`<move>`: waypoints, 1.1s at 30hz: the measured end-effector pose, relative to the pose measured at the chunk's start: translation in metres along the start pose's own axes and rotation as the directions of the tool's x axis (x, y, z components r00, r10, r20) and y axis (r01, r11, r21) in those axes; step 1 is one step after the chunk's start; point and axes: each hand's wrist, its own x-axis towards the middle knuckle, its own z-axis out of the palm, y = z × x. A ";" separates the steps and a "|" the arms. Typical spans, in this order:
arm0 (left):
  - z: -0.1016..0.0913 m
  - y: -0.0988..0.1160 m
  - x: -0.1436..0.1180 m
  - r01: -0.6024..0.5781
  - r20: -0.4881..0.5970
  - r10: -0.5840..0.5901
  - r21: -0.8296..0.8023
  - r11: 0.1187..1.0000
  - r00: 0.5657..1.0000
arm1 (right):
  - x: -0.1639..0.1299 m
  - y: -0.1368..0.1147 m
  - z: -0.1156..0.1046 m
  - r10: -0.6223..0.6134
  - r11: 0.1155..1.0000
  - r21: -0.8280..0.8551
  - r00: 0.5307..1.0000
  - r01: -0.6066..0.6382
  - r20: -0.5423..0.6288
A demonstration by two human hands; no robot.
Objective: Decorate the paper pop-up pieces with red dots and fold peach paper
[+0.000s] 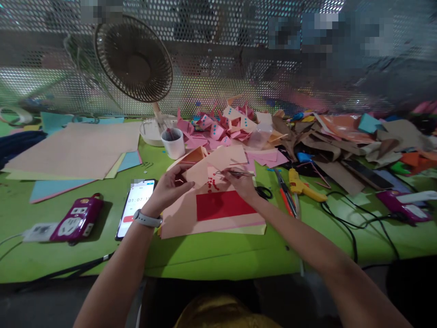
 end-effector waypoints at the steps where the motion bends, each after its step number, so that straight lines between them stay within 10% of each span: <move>1: 0.000 0.000 0.000 0.000 0.000 0.000 0.003 1.000 1.000 | 0.000 0.000 0.000 -0.002 1.000 0.003 1.000 0.002 0.007; 17: -0.003 -0.006 0.001 -0.009 -0.025 0.008 -0.012 1.000 1.000 | -0.001 -0.005 0.002 -0.057 0.996 0.073 0.998 0.058 -0.018; 33: -0.004 -0.004 0.000 0.016 -0.053 -0.019 -0.054 0.998 0.998 | 0.042 -0.002 0.005 0.225 0.967 0.152 0.966 -0.206 -0.124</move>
